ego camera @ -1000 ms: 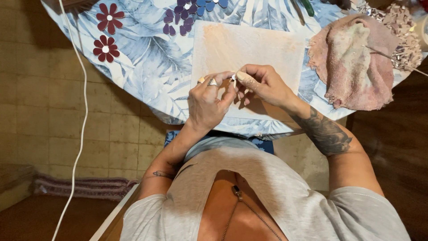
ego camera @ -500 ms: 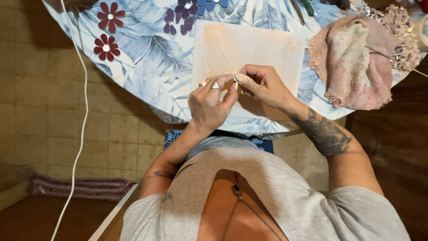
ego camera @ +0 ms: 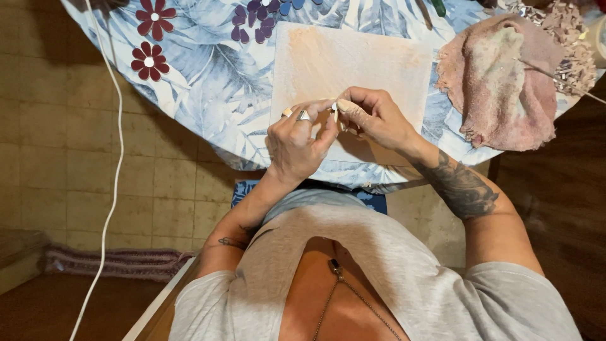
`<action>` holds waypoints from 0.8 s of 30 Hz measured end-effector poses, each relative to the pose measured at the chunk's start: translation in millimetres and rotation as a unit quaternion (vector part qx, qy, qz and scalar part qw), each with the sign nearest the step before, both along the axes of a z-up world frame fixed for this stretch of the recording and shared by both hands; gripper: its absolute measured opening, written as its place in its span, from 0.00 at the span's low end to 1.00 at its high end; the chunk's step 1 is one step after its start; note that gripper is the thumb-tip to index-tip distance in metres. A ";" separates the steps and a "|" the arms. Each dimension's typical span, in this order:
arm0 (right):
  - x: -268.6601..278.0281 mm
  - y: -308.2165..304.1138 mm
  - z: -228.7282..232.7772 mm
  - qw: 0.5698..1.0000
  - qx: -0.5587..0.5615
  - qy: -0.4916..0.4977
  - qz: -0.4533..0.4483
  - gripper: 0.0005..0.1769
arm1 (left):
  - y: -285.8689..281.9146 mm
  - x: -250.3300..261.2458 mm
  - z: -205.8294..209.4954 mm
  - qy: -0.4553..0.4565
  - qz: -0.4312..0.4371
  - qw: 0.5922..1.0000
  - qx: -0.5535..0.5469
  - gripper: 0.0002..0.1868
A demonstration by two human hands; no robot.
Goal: Sanding the edges of individual mosaic tiles using a small piece of sandpaper to prepare them for assembly.
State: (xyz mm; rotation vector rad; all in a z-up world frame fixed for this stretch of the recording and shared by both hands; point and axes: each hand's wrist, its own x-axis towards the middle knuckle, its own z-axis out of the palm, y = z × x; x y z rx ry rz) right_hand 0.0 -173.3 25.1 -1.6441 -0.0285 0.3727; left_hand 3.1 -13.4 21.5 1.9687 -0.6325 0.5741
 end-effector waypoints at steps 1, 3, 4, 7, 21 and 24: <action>0.0 0.0 -1.0 1.000 -0.002 -0.002 0.002 0.10 | -0.2 0.1 0.2 -0.001 0.001 1.000 0.000 0.04; 0.2 0.9 1.7 1.000 -0.007 -0.004 0.006 0.09 | 0.2 0.4 -0.2 -0.003 0.001 1.000 -0.001 0.04; 0.2 1.4 2.9 1.000 -0.011 -0.006 0.009 0.09 | 0.4 0.4 -0.4 -0.005 0.000 1.000 -0.002 0.04; 0.8 2.8 4.5 1.000 -0.016 -0.009 0.013 0.09 | 1.0 -0.2 -0.8 -0.002 -0.002 1.000 0.000 0.05; -19.3 -45.1 -1.9 0.693 -0.582 -0.409 0.120 0.11 | 20.9 -18.2 -18.2 -0.078 -0.105 0.965 0.229 0.20; -25.2 -44.7 5.1 0.662 -0.615 -0.407 0.136 0.08 | 24.6 -19.7 -21.2 -0.056 -0.129 0.955 0.261 0.23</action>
